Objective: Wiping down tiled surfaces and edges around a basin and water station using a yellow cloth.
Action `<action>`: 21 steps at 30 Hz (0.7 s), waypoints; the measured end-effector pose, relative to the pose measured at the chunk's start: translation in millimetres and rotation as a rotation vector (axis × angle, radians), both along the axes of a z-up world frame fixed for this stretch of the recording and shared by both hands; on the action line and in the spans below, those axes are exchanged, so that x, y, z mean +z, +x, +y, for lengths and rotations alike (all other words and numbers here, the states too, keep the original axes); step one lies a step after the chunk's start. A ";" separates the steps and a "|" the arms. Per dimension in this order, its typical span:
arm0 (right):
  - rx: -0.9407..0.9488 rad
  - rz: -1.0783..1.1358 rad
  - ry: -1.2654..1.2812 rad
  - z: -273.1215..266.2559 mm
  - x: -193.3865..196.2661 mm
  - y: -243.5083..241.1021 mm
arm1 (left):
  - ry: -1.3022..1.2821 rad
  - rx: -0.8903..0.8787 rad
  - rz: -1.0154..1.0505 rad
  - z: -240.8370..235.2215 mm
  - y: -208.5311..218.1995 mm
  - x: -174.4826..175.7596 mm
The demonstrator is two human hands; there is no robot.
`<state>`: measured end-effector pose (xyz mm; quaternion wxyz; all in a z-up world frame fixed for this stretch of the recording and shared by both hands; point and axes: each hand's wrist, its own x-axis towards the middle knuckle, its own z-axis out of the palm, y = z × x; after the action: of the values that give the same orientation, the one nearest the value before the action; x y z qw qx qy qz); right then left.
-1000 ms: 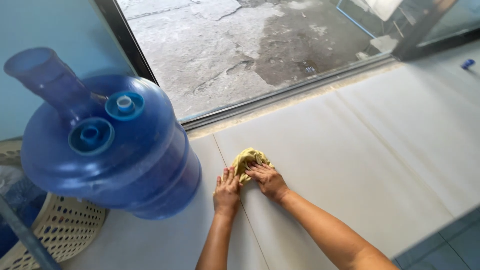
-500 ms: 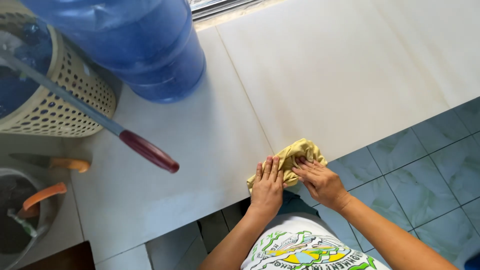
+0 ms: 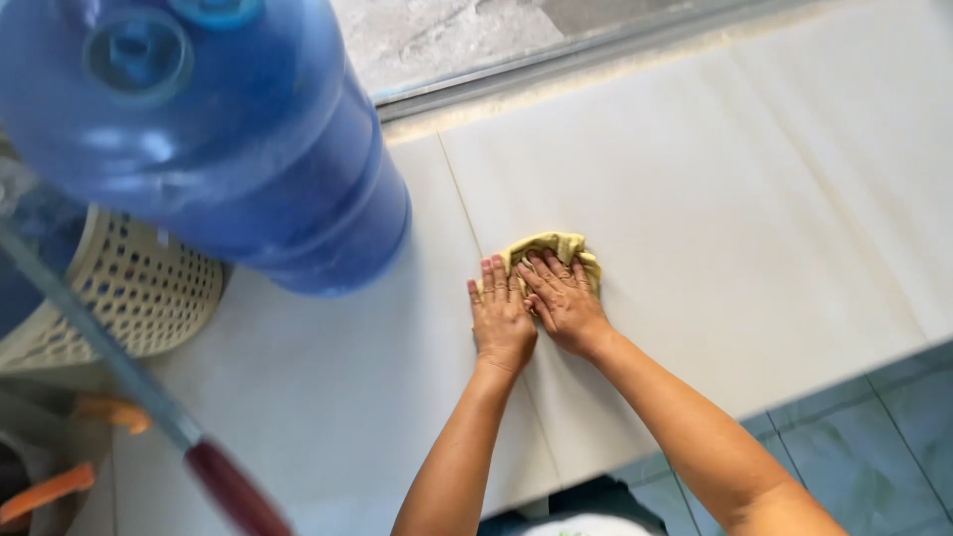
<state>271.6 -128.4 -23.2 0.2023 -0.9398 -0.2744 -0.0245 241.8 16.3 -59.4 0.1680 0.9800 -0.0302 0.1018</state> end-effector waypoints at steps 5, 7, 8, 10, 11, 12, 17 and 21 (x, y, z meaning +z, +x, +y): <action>0.078 -0.034 -0.063 22.7 -12.1 148.9 | 0.030 0.115 0.071 27.3 137.6 16.6; 0.103 -0.058 -0.076 38.7 -14.6 205.9 | 0.062 0.154 0.078 42.3 189.3 13.8; 0.106 -0.030 -0.088 45.7 -16.6 232.1 | 0.065 0.172 0.078 48.4 211.7 11.0; 0.122 -0.002 -0.095 60.6 -21.7 275.8 | 0.071 0.202 0.080 60.8 253.3 8.3; 0.114 -0.006 -0.101 68.1 -24.2 292.7 | 0.061 0.215 0.096 66.8 271.9 9.2; 0.102 -0.006 -0.109 73.1 -26.6 305.2 | 0.050 0.223 0.114 70.5 287.1 9.9; 0.101 -0.066 -0.057 68.1 -38.2 313.9 | 0.067 0.197 0.129 75.9 289.6 3.5; 0.115 -0.106 0.023 48.0 -27.7 286.5 | 0.079 0.133 0.026 77.0 273.5 -5.1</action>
<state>558.1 -80.5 -51.0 0.1990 -0.9176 -0.3379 -0.0659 515.3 93.3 -64.5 0.1226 0.9870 0.0330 0.0986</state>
